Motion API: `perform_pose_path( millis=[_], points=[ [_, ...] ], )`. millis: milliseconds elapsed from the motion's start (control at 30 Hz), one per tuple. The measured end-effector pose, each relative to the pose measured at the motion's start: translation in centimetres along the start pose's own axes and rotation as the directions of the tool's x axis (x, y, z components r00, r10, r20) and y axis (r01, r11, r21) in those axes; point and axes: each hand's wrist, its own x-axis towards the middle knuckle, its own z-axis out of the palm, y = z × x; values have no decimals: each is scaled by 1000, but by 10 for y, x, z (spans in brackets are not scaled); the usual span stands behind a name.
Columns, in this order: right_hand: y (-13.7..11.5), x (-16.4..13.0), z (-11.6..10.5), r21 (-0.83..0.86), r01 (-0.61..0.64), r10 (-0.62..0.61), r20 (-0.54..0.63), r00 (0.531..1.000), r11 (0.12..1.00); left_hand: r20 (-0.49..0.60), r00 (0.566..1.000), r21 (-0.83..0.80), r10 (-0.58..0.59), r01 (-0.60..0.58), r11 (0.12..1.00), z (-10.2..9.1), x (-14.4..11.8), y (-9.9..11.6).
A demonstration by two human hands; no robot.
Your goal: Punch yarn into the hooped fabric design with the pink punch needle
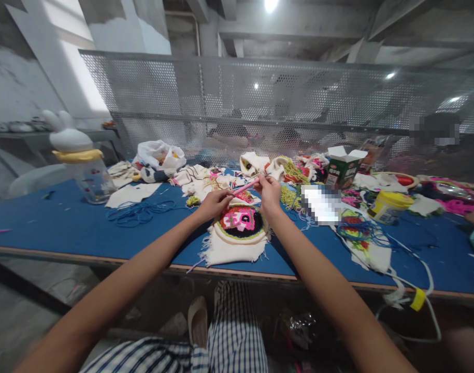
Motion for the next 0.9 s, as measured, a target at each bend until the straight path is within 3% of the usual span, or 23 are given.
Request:
perform_pose_path(
  millis=[300, 400, 533, 633, 767, 833, 900],
  points=[
    [5, -4, 3, -205, 98, -79, 97, 992, 974, -84, 982, 162, 169, -154, 975, -1, 0, 5],
    [3, -9, 6, -322, 180, -132, 165, 977, 930, -125, 976, 213, 178, -149, 966, 0, 0, 7],
    [-10, -19, 6, -493, 351, -252, 257, 933, 796, -220, 966, 252, 133, -76, 965, 1, 1, 5],
    [-21, -29, 6, -589, 512, -327, 398, 857, 625, -274, 955, 255, 112, -40, 966, 0, 3, 3],
    [-27, -40, 17, -622, 657, -261, 611, 748, 426, -304, 943, 241, 135, -61, 969, 0, 5, 5],
    [-28, -37, 24, -634, 677, -201, 657, 727, 374, -334, 931, 237, 147, -69, 969, -1, 6, 7],
    [-32, -26, 31, -656, 658, -146, 659, 738, 369, -415, 899, 241, 139, -39, 970, -5, 6, 10]
  ],
)
